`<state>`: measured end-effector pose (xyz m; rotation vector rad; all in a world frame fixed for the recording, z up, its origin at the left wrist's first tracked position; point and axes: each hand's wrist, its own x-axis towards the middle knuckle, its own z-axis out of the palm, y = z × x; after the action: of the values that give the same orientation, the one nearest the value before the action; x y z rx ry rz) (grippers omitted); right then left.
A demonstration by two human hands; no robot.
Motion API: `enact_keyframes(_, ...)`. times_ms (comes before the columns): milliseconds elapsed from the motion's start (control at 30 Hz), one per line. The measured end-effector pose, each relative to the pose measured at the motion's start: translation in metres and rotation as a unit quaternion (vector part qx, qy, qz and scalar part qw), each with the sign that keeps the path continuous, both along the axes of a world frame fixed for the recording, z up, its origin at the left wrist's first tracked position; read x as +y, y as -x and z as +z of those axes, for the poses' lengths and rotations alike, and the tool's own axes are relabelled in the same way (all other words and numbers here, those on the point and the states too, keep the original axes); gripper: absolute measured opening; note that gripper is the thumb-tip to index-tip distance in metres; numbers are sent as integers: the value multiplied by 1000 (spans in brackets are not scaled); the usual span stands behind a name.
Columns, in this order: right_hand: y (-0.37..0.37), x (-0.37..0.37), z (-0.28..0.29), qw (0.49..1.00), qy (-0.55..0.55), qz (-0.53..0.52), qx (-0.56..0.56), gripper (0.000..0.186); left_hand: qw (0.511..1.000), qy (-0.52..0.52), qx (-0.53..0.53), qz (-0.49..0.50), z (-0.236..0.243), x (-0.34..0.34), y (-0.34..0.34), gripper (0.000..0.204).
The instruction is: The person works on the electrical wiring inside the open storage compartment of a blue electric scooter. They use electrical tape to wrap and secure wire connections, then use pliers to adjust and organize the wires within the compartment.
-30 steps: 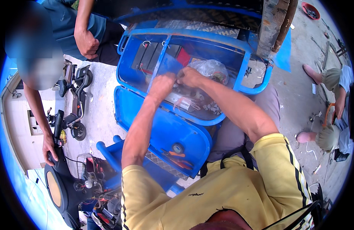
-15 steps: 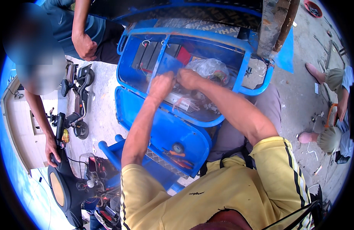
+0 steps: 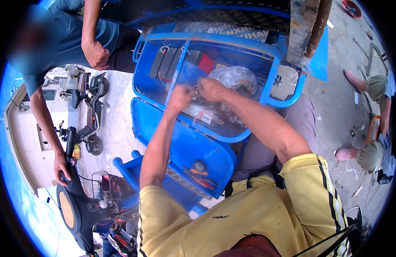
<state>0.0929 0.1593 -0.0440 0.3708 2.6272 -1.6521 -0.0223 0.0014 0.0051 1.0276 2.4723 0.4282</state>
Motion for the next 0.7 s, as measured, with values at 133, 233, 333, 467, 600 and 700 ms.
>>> enact_keyframes(133,0,2,-5,1000,9,-4,2,21,978,-68,-187,65,5,-2,10,30)
enact_keyframes(233,0,2,-5,1000,9,-5,9,20,945,-101,-235,201,7,12,5,27)
enact_keyframes(333,-2,3,-5,1000,13,-3,15,20,938,-82,-268,202,6,21,5,27)
enact_keyframes(467,-5,2,4,1000,11,4,2,21,945,-86,-259,179,-1,17,11,26)
enact_keyframes(600,2,3,-7,1000,15,-5,-7,21,945,-107,-252,176,1,18,3,23)
enact_keyframes(700,2,3,-4,999,37,-8,-15,23,944,-145,-251,157,-3,10,3,20)
